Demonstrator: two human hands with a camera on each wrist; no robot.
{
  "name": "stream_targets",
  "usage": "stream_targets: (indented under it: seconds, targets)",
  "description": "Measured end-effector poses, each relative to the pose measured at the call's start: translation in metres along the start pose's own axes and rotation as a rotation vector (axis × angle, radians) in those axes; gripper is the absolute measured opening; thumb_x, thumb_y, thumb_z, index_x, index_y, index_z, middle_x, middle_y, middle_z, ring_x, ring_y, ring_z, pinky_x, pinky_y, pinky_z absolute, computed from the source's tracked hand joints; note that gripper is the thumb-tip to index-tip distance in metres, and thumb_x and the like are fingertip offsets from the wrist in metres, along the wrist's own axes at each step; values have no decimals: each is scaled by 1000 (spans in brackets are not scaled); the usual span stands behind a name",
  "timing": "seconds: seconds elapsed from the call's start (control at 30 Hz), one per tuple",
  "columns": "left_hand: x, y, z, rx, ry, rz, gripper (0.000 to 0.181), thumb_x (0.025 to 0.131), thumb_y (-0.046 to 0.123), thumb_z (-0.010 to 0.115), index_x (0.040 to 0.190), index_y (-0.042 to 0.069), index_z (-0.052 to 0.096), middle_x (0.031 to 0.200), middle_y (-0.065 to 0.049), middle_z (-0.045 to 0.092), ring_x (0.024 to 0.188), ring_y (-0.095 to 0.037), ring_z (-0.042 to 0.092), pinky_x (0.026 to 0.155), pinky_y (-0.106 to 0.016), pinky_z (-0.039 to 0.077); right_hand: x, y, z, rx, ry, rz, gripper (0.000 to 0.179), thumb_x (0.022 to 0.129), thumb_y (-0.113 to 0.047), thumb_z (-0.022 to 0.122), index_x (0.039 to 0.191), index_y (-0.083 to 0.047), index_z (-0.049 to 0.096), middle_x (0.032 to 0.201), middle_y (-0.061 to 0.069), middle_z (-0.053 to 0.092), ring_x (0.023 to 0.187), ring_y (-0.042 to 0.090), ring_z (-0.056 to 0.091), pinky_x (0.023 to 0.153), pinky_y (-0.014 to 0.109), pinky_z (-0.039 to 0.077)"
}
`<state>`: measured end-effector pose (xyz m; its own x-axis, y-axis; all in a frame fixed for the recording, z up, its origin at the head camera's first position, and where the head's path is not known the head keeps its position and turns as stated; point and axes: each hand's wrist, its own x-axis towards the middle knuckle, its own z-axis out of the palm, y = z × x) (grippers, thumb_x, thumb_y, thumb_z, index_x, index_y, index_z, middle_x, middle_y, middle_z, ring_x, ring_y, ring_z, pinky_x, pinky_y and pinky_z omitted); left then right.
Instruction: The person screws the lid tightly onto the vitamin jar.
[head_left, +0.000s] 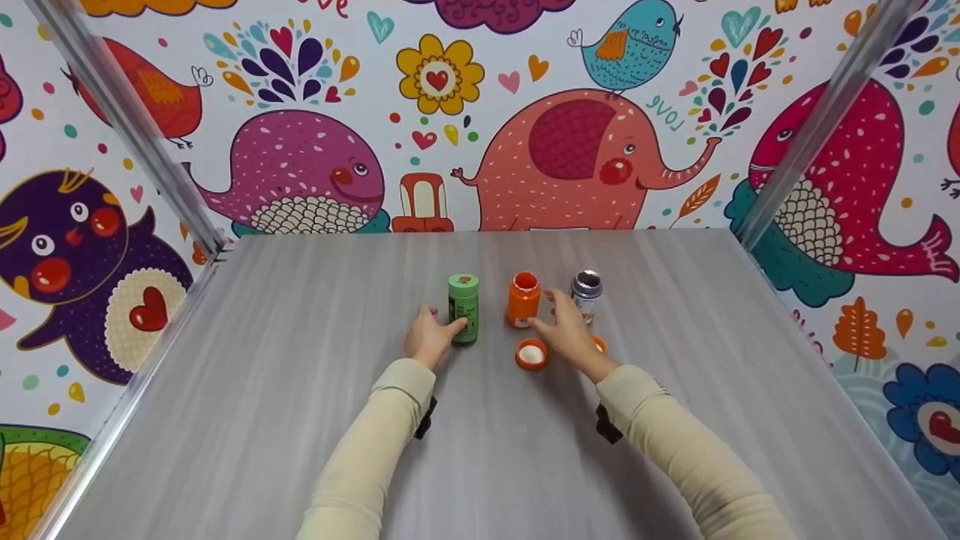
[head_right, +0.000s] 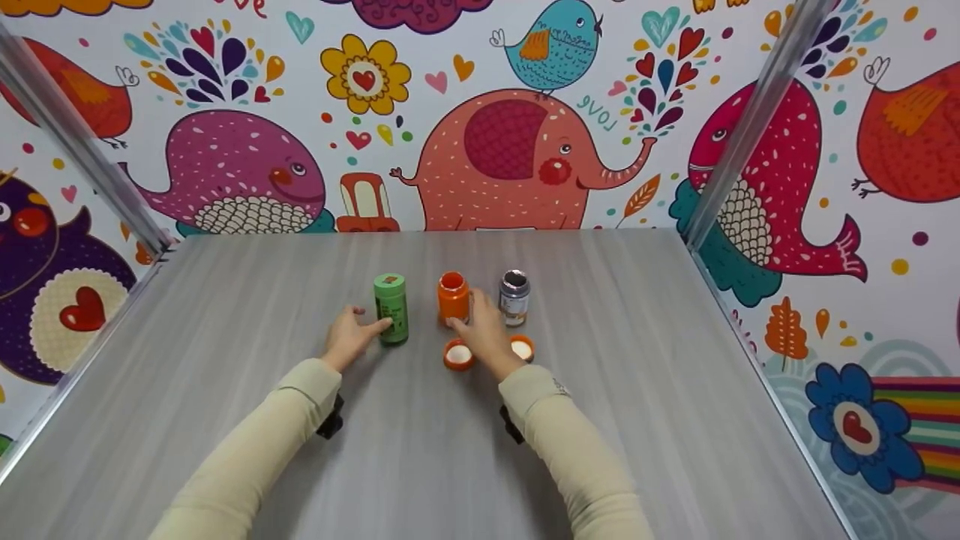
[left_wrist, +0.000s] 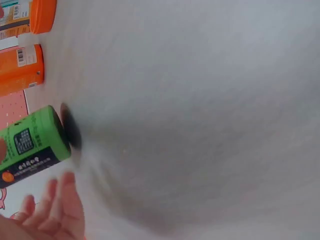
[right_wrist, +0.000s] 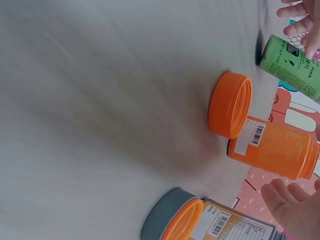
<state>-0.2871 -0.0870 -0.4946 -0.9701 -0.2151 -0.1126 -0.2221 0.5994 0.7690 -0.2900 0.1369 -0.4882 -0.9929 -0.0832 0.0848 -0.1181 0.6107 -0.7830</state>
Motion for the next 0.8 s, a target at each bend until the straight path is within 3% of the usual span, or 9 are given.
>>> stream_targets:
  seconds: [0.13, 0.37, 0.43, 0.67, 0.8]
  targets:
    - [4, -3, 6, -40, -27, 58, 71, 80, 33, 69, 136, 3, 37, 131, -18, 48, 118, -31, 48, 96, -42, 40, 2, -3, 1, -1, -5, -21, 62, 83, -16, 66, 134, 1, 35, 134, 21, 40, 117, 36, 46, 98, 45, 39]
    - [3, 0, 15, -52, -68, 133, 66, 79, 24, 72, 133, 3, 41, 128, -16, 52, 118, -29, 49, 97, -41, 39, 5, -6, 4, -32, 14, -123, 61, 82, -12, 68, 132, 3, 38, 130, 22, 44, 109, 37, 51, 94, 43, 42]
    - [3, 1, 16, -60, -59, 147, 65, 79, 21, 72, 132, 0, 42, 127, -17, 52, 118, -30, 49, 98, -41, 39, 6, -7, 4, -30, 9, -112, 61, 82, -13, 68, 133, 1, 38, 131, 21, 44, 109, 36, 51, 95, 43, 42]
    - [10, 3, 18, -77, -7, 128, 61, 79, 18, 72, 129, -1, 44, 126, -18, 53, 117, -30, 49, 99, -42, 37, 8, -9, 5, -49, 8, -107, 60, 83, -13, 67, 133, 3, 39, 126, 20, 46, 107, 34, 50, 94, 43, 42]
    - [14, 4, 20, -83, 30, 110, 59, 79, 19, 72, 128, 0, 45, 124, -18, 54, 116, -31, 50, 98, -41, 38, 10, -10, 4, -43, -1, -59, 60, 84, -13, 66, 135, 2, 37, 125, 19, 46, 108, 33, 48, 95, 43, 41]
